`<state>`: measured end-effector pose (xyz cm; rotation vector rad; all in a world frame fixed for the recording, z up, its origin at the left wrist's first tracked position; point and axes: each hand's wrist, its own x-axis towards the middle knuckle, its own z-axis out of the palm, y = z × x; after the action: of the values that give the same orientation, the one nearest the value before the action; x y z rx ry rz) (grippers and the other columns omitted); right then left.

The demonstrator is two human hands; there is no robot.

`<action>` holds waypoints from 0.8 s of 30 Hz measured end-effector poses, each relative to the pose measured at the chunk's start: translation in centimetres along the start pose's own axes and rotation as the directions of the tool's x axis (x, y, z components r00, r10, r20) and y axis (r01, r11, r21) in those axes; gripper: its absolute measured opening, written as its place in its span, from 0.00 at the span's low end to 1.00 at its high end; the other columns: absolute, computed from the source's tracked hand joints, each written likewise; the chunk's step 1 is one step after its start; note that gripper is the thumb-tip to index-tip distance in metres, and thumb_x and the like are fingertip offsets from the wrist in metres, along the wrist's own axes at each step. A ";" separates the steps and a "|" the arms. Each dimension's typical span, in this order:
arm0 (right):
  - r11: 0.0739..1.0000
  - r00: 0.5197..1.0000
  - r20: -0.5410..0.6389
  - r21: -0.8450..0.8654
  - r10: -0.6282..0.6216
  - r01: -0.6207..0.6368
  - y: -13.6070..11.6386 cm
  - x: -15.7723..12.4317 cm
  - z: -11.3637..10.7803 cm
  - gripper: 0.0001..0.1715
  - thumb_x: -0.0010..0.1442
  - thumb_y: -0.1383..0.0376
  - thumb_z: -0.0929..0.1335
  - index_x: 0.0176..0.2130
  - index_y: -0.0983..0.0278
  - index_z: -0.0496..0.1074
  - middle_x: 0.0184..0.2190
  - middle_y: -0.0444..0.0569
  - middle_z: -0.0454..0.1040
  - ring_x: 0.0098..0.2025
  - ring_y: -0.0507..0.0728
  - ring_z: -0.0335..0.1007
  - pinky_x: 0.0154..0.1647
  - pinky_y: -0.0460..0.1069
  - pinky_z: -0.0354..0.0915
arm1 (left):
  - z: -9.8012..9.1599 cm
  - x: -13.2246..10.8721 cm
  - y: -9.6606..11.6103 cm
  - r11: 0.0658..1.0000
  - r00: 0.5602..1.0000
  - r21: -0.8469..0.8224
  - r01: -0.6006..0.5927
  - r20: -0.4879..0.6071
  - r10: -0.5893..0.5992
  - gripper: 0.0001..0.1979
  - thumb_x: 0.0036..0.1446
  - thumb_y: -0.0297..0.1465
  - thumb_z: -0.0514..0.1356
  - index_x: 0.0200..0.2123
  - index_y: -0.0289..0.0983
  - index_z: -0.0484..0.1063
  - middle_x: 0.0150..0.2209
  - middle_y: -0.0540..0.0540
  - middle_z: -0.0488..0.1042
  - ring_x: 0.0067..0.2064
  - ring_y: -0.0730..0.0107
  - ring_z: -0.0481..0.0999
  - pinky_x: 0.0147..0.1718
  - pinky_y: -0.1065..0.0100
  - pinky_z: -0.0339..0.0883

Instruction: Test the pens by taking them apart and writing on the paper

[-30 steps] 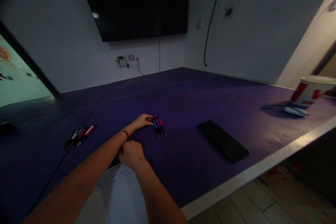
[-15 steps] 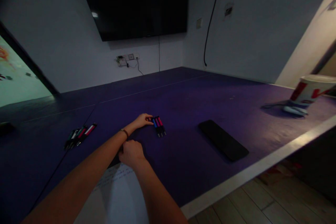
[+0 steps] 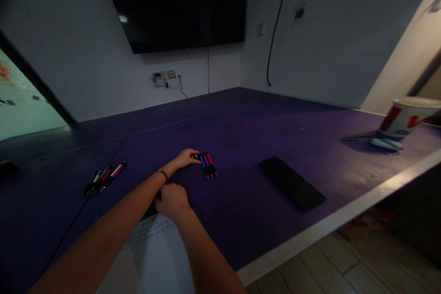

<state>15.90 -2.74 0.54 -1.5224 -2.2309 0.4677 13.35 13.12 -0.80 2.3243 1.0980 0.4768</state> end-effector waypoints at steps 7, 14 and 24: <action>1.000 1.000 0.003 0.003 0.007 -0.007 0.1 0.1 0.1 0.15 0.48 0.64 0.59 0.31 0.66 0.71 0.29 0.54 0.74 0.31 0.59 0.70 0.28 0.49 0.61 | -0.1 0.0 0.1 1.000 1.000 -0.004 -0.005 0.010 0.005 0.15 0.39 0.32 0.62 0.34 0.33 0.72 0.24 0.51 0.67 0.26 0.74 0.63 0.26 0.72 0.54; 1.000 1.000 0.030 -0.006 0.009 -0.009 0.1 0.1 0.1 0.15 0.48 0.64 0.60 0.32 0.67 0.71 0.30 0.55 0.74 0.32 0.60 0.70 0.28 0.49 0.61 | -0.1 0.0 0.1 1.000 1.000 -0.020 0.012 0.001 -0.012 0.14 0.38 0.32 0.62 0.32 0.33 0.72 0.23 0.51 0.67 0.26 0.74 0.63 0.25 0.72 0.53; 1.000 1.000 0.029 -0.004 0.013 -0.013 0.0 0.0 -0.1 0.15 0.48 0.64 0.60 0.33 0.67 0.71 0.31 0.54 0.74 0.33 0.59 0.70 0.30 0.48 0.61 | -0.1 -0.4 0.7 0.998 0.999 -0.050 0.043 -0.020 -0.044 0.12 0.37 0.31 0.63 0.29 0.33 0.71 0.22 0.52 0.67 0.25 0.75 0.64 0.24 0.73 0.54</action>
<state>15.93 -2.70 0.59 -1.5427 -2.2461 0.4920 13.49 12.46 -0.32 2.2520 1.1319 0.5076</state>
